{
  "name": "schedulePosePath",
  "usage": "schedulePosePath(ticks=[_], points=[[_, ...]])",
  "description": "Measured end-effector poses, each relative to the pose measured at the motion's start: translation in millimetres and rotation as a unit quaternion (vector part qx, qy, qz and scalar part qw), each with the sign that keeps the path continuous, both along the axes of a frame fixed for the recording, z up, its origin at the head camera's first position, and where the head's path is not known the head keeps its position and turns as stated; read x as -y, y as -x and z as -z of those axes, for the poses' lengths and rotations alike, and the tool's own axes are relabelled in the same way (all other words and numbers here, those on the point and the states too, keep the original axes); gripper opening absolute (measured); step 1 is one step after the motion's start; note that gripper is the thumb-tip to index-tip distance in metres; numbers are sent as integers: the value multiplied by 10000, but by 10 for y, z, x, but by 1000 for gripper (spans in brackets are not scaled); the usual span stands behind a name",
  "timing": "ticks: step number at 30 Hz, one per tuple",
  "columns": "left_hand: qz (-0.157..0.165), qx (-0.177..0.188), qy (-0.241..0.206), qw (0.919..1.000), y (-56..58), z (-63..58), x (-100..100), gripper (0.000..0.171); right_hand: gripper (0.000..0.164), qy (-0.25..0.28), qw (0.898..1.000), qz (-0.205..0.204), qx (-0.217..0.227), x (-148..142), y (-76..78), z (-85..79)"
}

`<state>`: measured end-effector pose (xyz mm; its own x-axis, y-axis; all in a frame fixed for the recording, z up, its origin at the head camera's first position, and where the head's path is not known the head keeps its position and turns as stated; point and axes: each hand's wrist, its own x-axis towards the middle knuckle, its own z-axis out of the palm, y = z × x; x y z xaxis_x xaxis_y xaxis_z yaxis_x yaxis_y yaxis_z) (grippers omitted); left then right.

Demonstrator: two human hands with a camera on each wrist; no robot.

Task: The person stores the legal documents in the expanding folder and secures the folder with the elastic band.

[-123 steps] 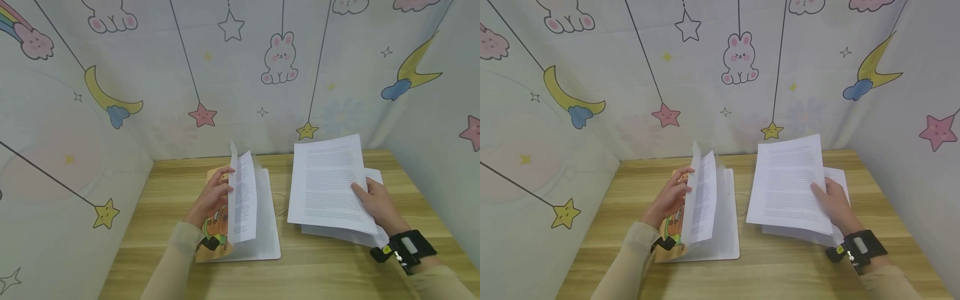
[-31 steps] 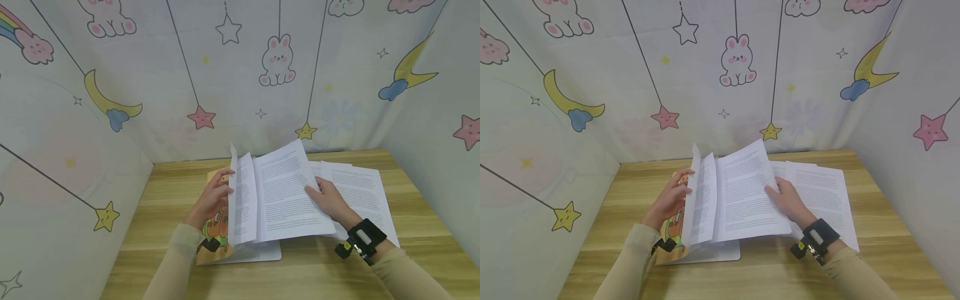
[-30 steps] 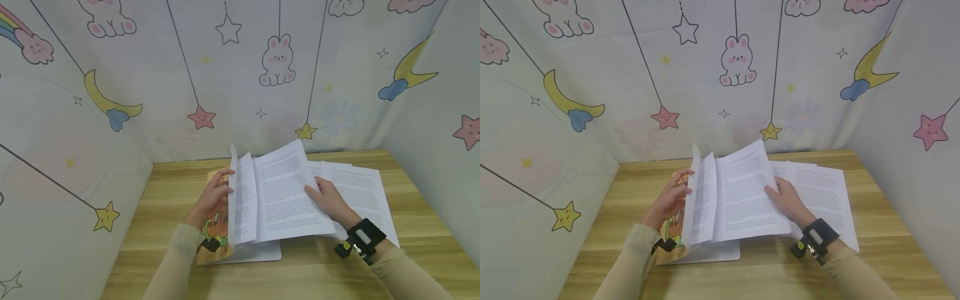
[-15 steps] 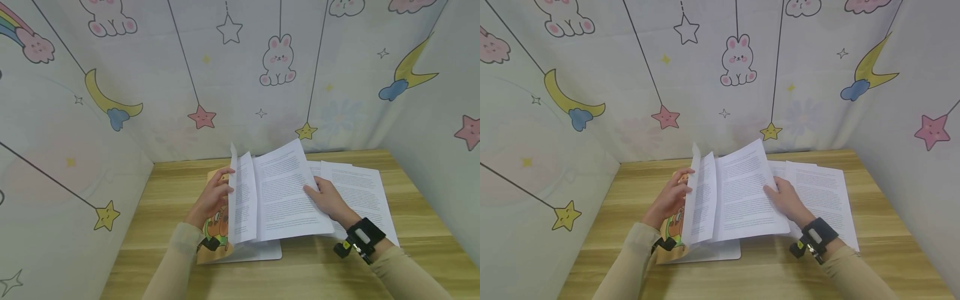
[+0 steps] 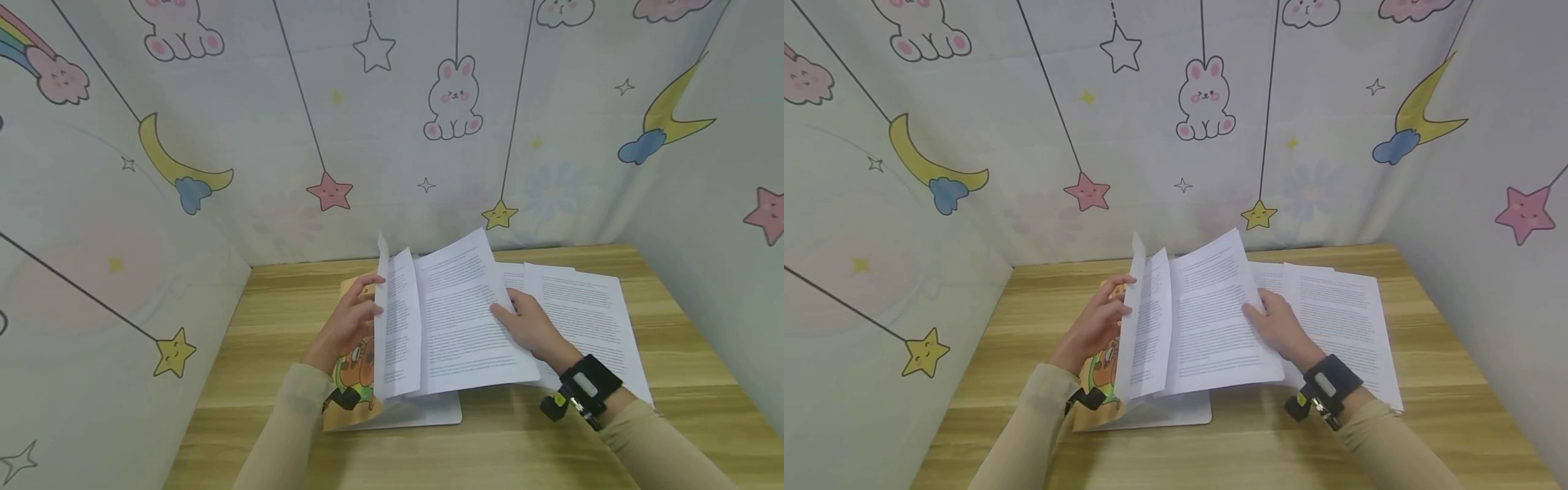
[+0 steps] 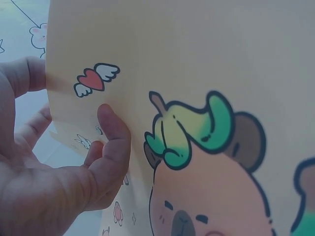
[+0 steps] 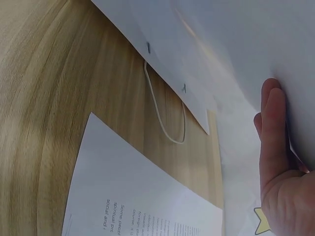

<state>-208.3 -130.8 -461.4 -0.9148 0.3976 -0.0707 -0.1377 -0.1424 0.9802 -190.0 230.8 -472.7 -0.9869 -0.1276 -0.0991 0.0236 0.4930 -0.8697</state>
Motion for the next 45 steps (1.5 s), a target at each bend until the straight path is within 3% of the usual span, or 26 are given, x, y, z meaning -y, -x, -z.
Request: schedulePosePath(ticks=[11,28,37,45], points=[[0,78,-4,10000,7,4,-4,57,44,41,10000,-62,-56,99,10,57],[5,37,19,10000,2,4,-1,55,47,590,9973,313,315,250,-41,78],[13,-16,54,10000,8,12,-1,57,41,215,9997,62,128,232,-29,-10],[32,1,88,10000,10,13,-2,55,37,43,9999,-63,99,228,-26,15]])
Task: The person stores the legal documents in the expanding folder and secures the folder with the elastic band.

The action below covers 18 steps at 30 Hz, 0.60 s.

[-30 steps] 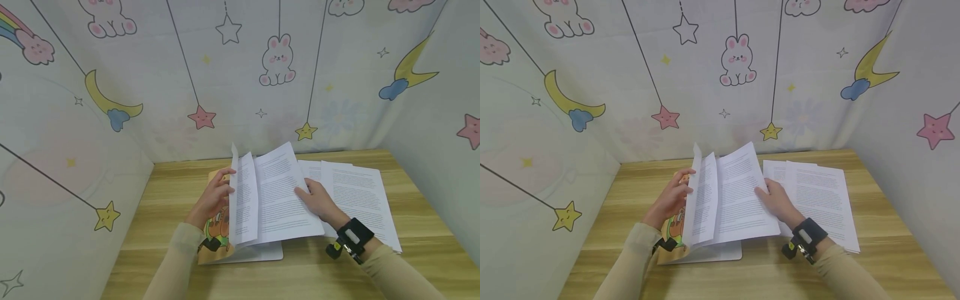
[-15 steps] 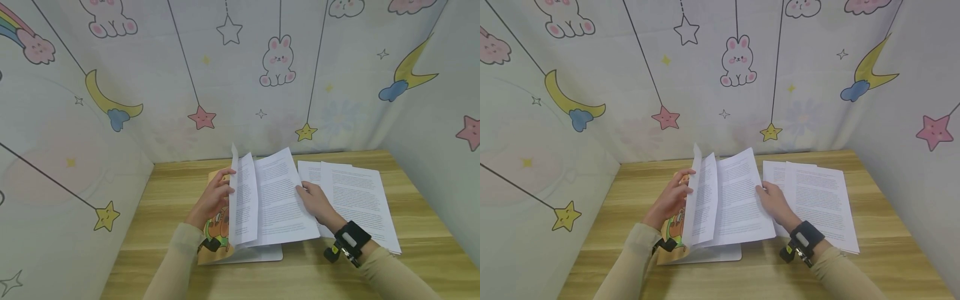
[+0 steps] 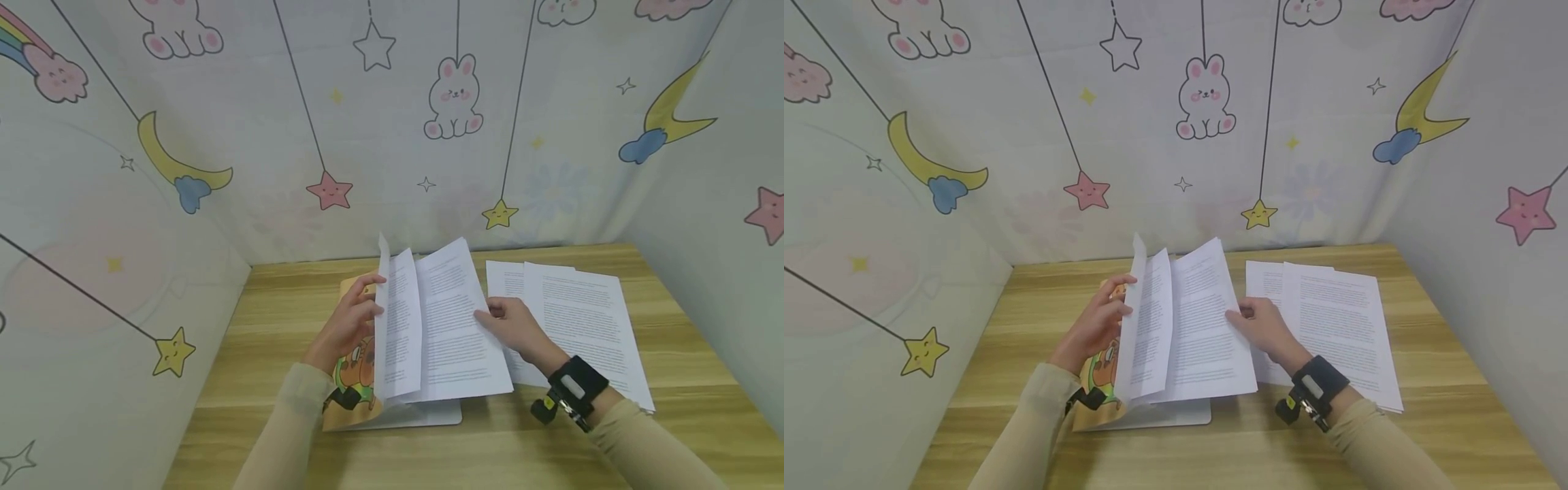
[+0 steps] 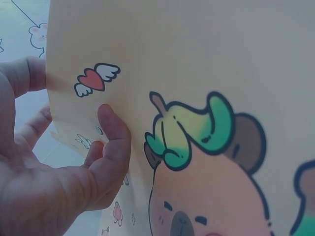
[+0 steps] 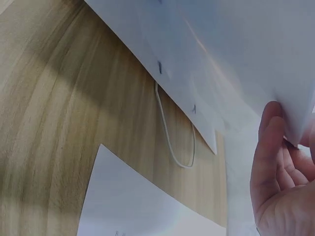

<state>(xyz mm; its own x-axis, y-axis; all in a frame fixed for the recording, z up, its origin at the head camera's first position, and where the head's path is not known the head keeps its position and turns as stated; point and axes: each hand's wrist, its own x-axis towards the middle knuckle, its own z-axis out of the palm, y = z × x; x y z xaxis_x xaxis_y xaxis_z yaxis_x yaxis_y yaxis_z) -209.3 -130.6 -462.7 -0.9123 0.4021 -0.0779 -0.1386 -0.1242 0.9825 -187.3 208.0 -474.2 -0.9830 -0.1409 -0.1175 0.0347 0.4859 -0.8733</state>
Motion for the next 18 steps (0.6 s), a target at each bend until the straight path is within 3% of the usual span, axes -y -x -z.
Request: schedulePosePath(ticks=[18], points=[[44,-34,-117,9999,9,23,-12,56,32,196,9983,-389,399,53,-6,-51]])
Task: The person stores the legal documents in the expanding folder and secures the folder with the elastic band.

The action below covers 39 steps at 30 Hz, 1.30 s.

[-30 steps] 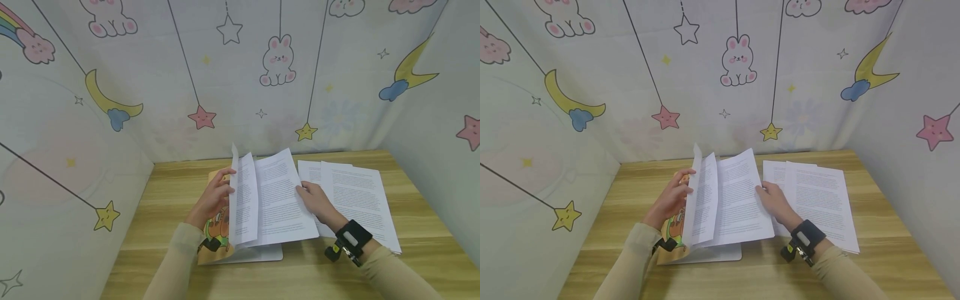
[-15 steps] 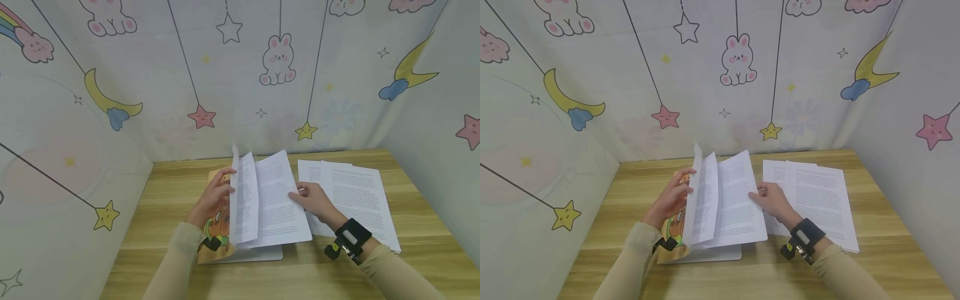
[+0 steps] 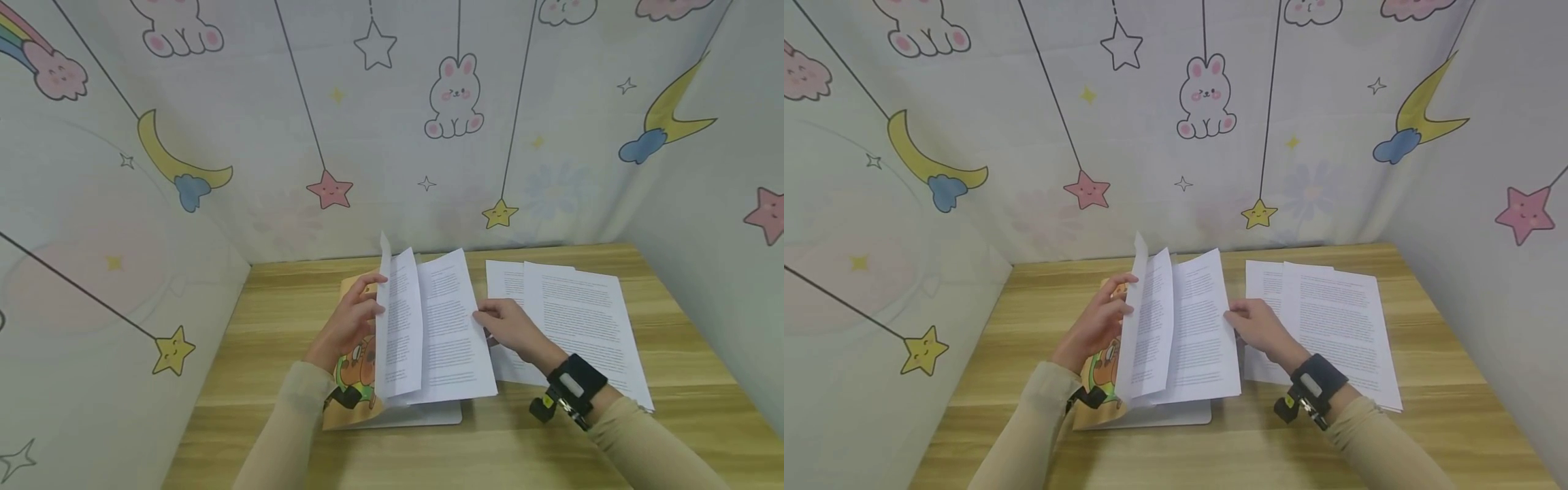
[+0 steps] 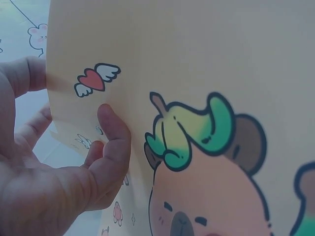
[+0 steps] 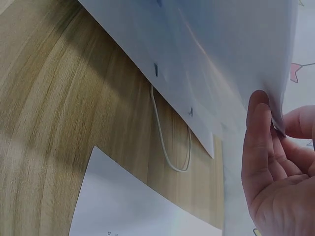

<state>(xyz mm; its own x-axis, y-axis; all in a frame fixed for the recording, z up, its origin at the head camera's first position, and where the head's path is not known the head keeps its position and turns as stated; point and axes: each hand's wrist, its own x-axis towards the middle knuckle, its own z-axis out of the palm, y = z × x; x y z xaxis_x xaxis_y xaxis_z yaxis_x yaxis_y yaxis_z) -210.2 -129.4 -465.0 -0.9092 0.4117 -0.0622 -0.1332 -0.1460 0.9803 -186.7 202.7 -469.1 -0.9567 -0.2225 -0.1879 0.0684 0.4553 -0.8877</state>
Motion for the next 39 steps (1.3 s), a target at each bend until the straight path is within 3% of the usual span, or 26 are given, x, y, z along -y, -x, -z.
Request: schedulePosePath(ticks=[19,39], points=[[56,-26,21,10000,-6,-2,-16,57,29,447,9990,-34,44,100,-12,88],[28,-10,-4,10000,-2,3,-20,59,31,477,9986,-190,-155,272,65,113]])
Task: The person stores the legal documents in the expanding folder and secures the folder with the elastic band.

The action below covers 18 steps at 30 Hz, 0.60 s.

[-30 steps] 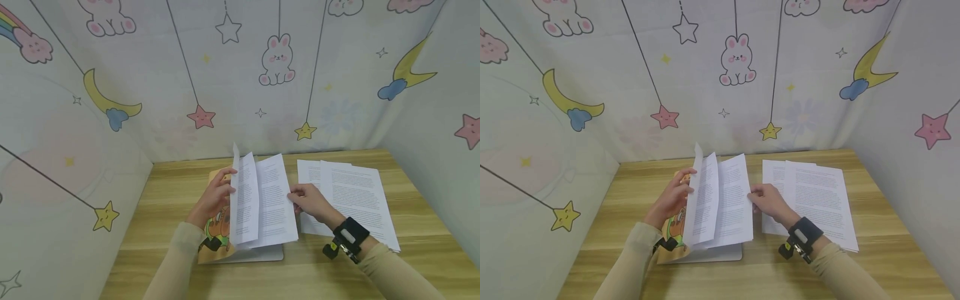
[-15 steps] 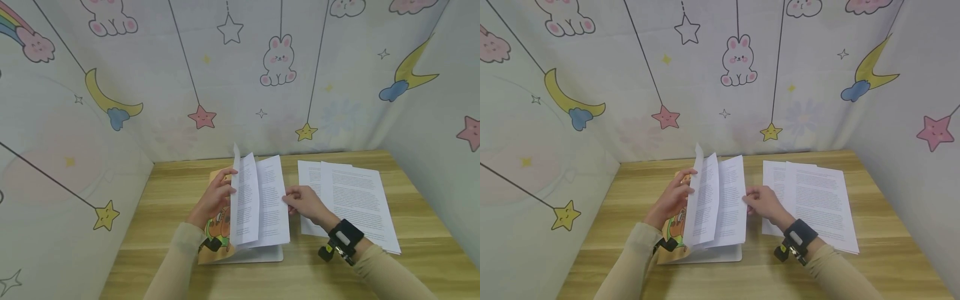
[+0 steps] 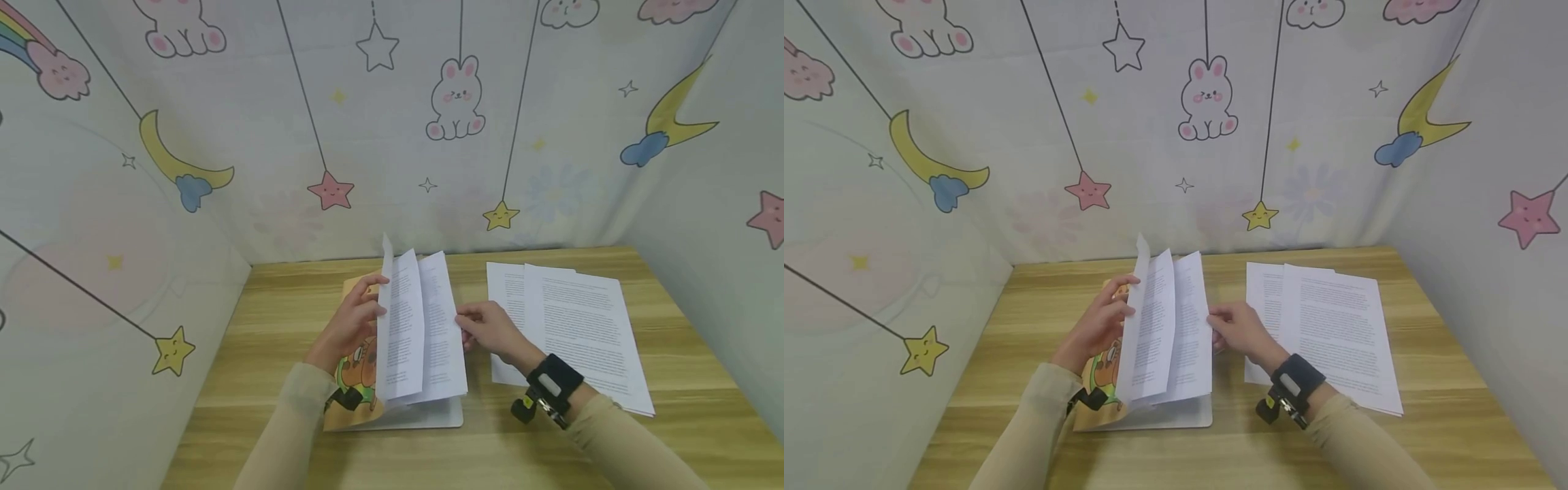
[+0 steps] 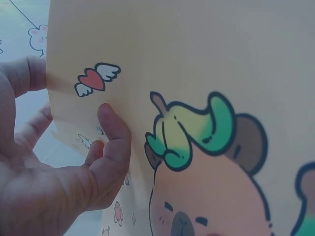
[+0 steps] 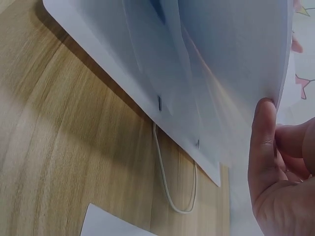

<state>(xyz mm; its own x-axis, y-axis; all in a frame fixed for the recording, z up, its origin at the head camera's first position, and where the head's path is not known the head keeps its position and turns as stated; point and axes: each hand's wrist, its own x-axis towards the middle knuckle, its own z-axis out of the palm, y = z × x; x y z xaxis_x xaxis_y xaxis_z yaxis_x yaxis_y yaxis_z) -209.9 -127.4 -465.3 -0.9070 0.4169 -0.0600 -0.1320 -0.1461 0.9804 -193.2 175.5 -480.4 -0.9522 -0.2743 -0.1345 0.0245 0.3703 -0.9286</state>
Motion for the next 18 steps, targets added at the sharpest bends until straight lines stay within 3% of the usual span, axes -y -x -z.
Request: schedulePosePath(ticks=[18], points=[[57,60,104,9999,9,-21,-28,59,30,-242,9995,136,138,151,28,-24]])
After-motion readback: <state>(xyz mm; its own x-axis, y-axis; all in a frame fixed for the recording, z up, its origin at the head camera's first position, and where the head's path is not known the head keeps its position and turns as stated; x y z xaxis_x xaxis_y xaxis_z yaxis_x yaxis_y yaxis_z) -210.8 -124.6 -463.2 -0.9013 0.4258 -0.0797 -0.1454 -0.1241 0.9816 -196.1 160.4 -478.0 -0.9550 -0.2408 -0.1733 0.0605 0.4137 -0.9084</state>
